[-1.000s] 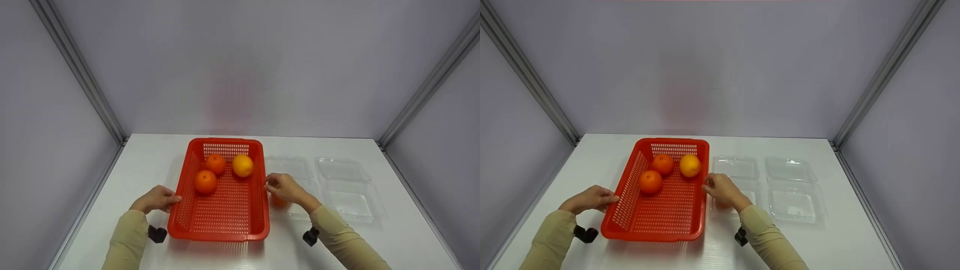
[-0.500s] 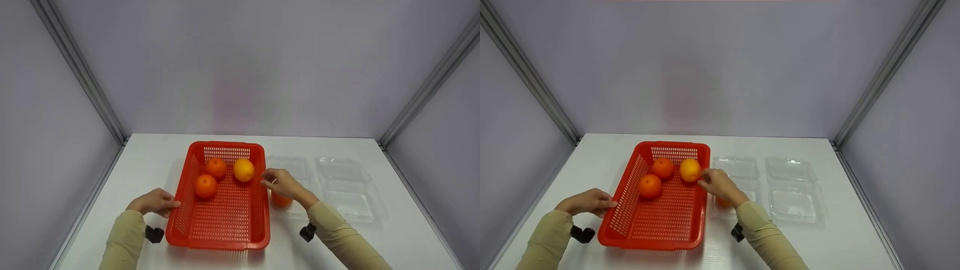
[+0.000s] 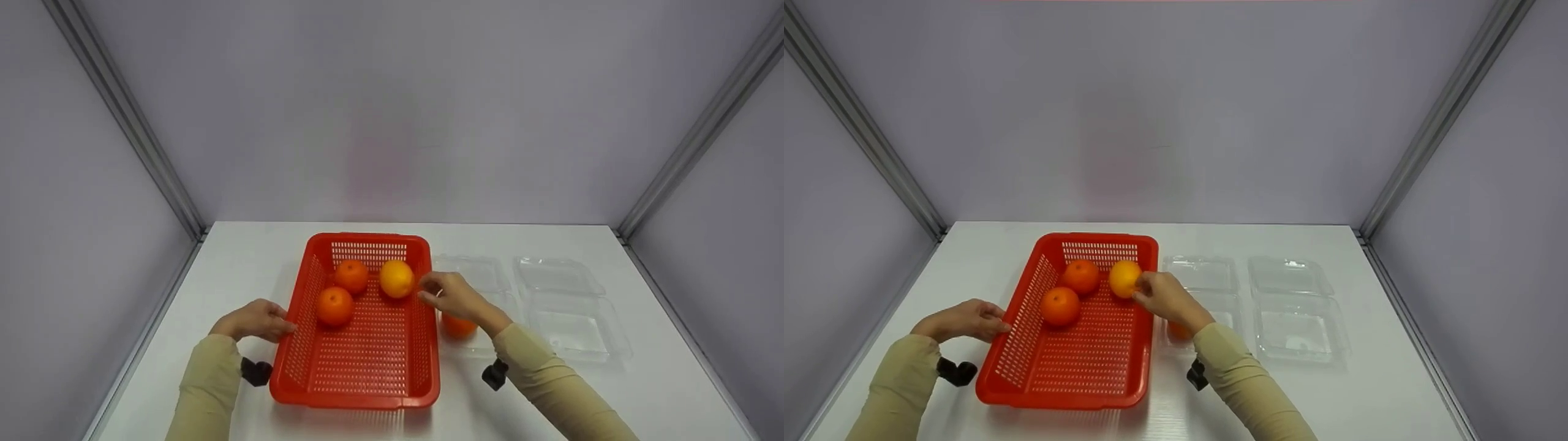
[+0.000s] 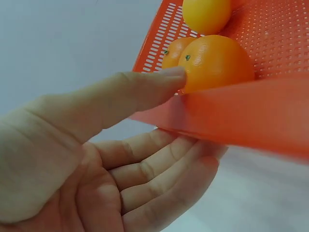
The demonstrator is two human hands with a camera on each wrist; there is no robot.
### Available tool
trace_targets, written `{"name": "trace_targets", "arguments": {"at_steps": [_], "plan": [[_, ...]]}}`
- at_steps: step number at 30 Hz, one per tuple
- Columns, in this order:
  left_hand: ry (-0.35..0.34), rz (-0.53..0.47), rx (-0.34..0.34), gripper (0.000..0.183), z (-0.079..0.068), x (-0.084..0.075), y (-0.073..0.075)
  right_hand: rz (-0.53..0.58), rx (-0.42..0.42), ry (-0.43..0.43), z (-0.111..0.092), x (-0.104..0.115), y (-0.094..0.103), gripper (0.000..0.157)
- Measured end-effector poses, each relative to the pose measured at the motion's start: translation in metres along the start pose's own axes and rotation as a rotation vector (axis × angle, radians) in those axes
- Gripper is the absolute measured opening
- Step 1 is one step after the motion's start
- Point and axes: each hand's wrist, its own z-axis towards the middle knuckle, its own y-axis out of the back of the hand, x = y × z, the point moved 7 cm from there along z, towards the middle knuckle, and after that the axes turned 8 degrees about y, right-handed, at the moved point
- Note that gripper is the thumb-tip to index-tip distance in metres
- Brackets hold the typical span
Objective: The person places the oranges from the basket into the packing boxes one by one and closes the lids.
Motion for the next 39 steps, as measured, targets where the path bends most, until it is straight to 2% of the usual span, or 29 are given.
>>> {"name": "trace_targets", "arguments": {"at_steps": [6, 12, 18, 23, 30, 39], "plan": [[-0.054, -0.001, -0.046, 0.032, 0.006, -0.009, 0.009, -0.013, 0.001, 0.010, 0.008, 0.004, -0.002, 0.017], [-0.035, 0.003, -0.090, 0.031, 0.013, -0.011, 0.014, 0.009, 0.009, -0.011, 0.015, 0.008, -0.006, 0.019], [-0.048, -0.008, -0.087, 0.031, 0.015, -0.012, 0.013, 0.005, 0.031, -0.026, 0.021, 0.013, -0.013, 0.018], [-0.025, -0.005, -0.063, 0.024, 0.015, -0.013, 0.009, -0.005, 0.040, -0.038, 0.027, 0.017, -0.016, 0.018], [-0.024, 0.017, -0.064, 0.023, 0.017, -0.019, 0.005, -0.035, 0.042, -0.010, 0.035, 0.020, -0.020, 0.020], [-0.021, -0.017, -0.072, 0.024, 0.019, -0.020, 0.004, -0.081, 0.039, 0.041, 0.042, 0.027, -0.028, 0.020]]}}
